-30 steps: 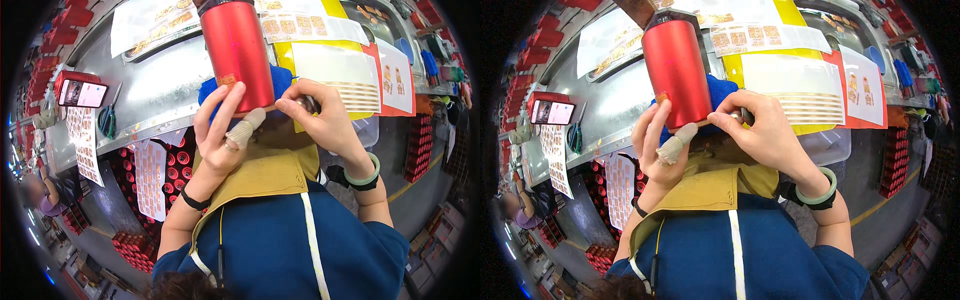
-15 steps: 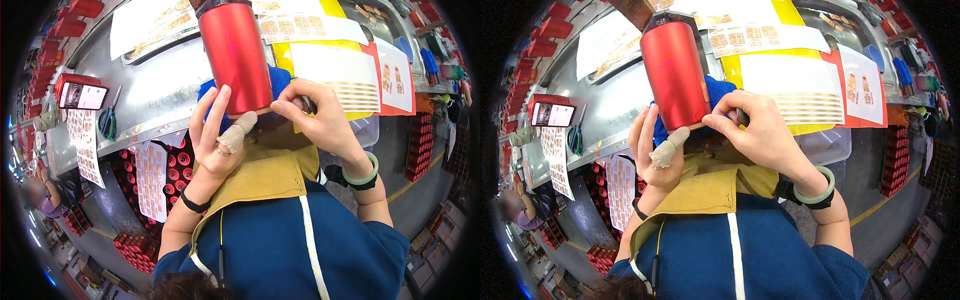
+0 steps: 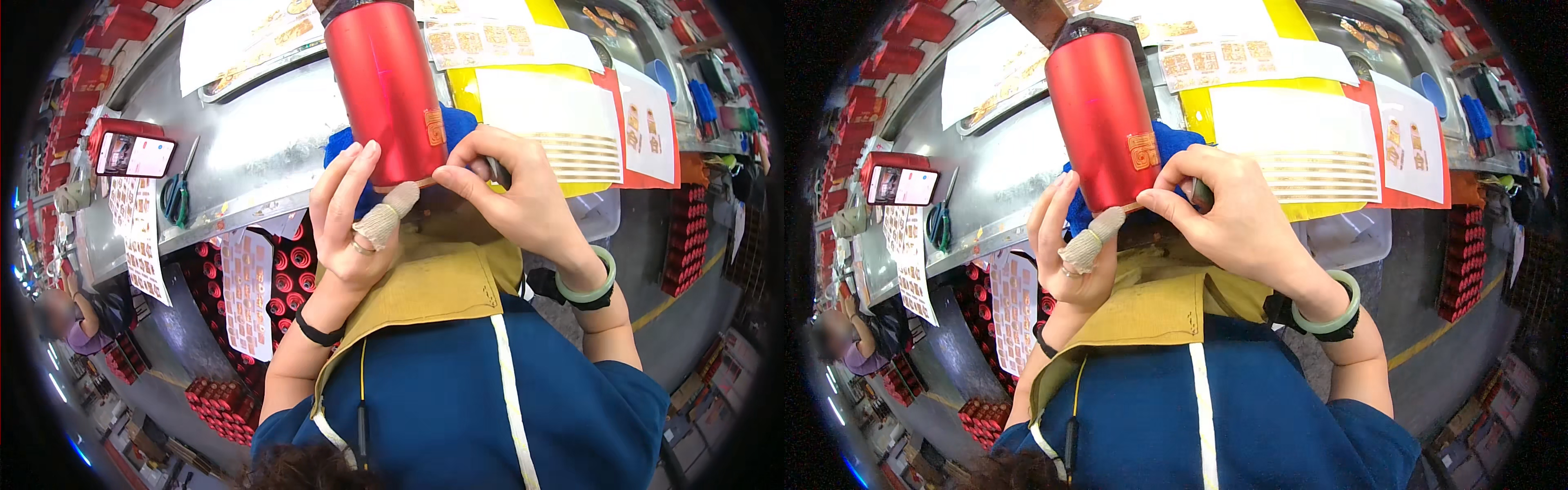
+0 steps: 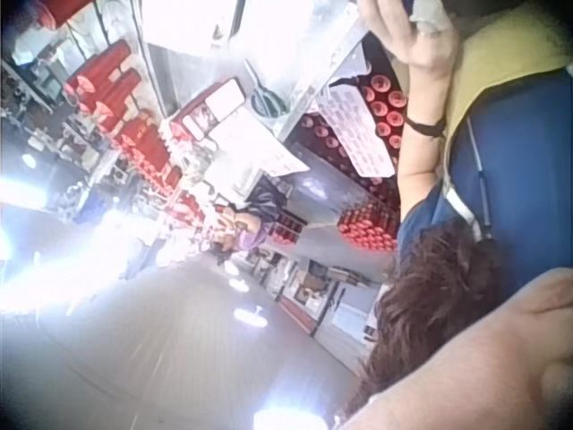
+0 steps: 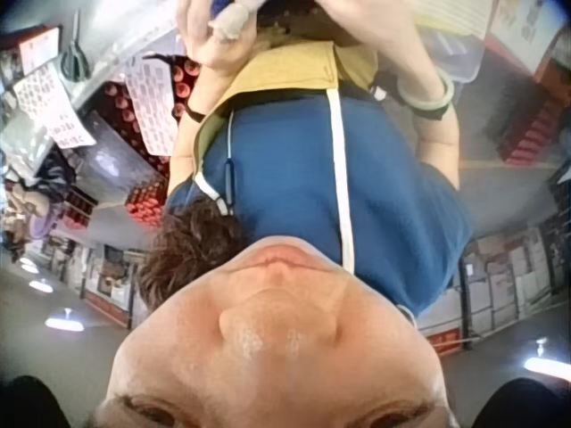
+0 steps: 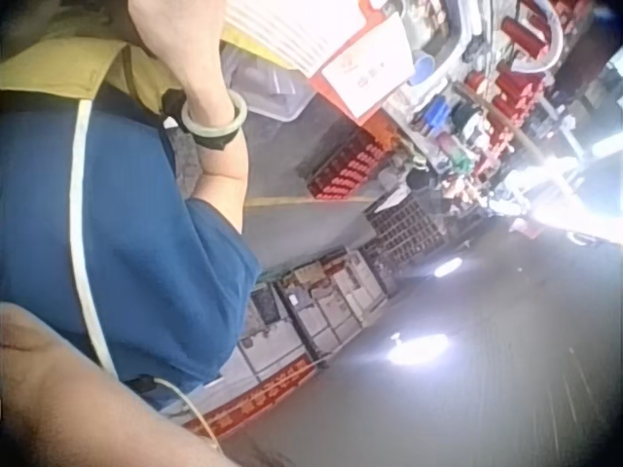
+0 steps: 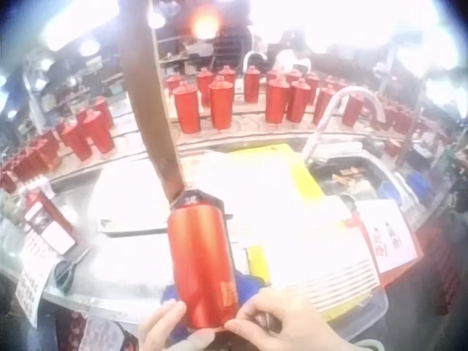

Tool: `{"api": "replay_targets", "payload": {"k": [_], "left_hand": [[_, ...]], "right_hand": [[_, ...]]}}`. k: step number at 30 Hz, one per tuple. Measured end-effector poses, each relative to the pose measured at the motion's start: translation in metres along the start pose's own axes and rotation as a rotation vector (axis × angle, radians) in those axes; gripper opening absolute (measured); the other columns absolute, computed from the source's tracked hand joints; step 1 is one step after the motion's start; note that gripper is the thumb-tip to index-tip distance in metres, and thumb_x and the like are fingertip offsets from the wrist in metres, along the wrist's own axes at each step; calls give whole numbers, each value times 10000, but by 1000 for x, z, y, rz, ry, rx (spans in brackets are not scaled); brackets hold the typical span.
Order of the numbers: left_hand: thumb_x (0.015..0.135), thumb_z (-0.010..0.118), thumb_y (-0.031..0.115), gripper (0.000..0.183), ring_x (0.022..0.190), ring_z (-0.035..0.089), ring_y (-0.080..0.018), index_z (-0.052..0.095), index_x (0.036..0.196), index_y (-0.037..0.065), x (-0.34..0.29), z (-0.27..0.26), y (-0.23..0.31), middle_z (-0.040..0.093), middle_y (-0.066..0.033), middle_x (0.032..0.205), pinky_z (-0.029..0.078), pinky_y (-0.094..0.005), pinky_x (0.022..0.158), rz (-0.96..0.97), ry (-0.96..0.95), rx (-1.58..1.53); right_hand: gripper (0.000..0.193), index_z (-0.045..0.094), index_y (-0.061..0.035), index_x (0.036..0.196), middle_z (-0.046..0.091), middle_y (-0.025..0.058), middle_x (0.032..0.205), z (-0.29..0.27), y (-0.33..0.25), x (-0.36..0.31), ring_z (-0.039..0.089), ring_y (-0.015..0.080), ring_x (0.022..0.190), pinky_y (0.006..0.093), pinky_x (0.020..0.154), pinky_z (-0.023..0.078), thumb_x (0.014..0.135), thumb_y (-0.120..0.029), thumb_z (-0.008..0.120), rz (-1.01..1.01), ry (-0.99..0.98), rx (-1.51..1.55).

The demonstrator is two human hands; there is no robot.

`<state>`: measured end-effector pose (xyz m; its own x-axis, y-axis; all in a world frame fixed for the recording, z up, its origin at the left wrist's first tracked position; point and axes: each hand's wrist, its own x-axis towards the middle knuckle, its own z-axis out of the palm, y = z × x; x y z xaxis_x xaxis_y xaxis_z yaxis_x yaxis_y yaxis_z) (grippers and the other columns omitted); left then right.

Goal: Apply gold and red adhesive labels to red cylindrical liquor bottles using a small scraper tool.

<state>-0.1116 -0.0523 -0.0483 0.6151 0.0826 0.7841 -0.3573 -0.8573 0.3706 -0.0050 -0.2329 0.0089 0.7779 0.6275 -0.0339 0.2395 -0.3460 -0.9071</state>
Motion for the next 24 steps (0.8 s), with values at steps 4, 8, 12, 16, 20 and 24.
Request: {"api": "replay_targets", "payload": {"k": [4,8,12,16,20,24], "left_hand": [[879,763,6,179,1207,626,-376,712,1045,-35,13,-1,10,707,-158,1241,613,-457,861,-125,-95,-85],[745,855,-51,434,1157,667,-349,706,1151,-64,7,0,0,715,-171,1197,576,-427,942,-51,-13,-44],[759,841,-87,438,1181,659,-335,702,1174,-61,-6,12,-2,695,-197,1229,584,-377,969,-140,112,-184],[774,819,-91,406,1162,664,-371,690,1158,-53,-1,5,-3,711,-193,1220,580,-409,952,-44,11,-65],[791,804,-84,351,1155,666,-387,696,1122,-44,-1,5,-1,717,-191,1215,572,-426,948,-65,14,-78],[789,791,-55,342,1161,655,-392,698,1118,-32,1,3,3,711,-176,1231,545,-455,961,-79,-41,-6]], "right_hand": [[210,706,16,889,657,122,752,-1,0,2,581,210,625,339,609,471,882,-169,806,-52,19,-30],[223,701,18,885,663,106,766,-9,0,1,579,199,648,341,631,473,884,-179,805,8,22,-72],[240,682,16,936,633,93,818,-10,10,-4,589,198,717,337,697,483,905,-200,784,15,139,-34],[234,625,23,1128,629,119,979,-11,12,-10,615,227,845,316,842,503,992,-162,669,106,158,159],[112,640,32,1074,664,125,972,-8,9,-10,664,240,908,344,841,514,1000,-50,618,-37,143,207],[118,628,30,1048,676,162,939,-2,4,-10,672,314,898,363,821,522,961,-45,658,-138,116,-18]]}}
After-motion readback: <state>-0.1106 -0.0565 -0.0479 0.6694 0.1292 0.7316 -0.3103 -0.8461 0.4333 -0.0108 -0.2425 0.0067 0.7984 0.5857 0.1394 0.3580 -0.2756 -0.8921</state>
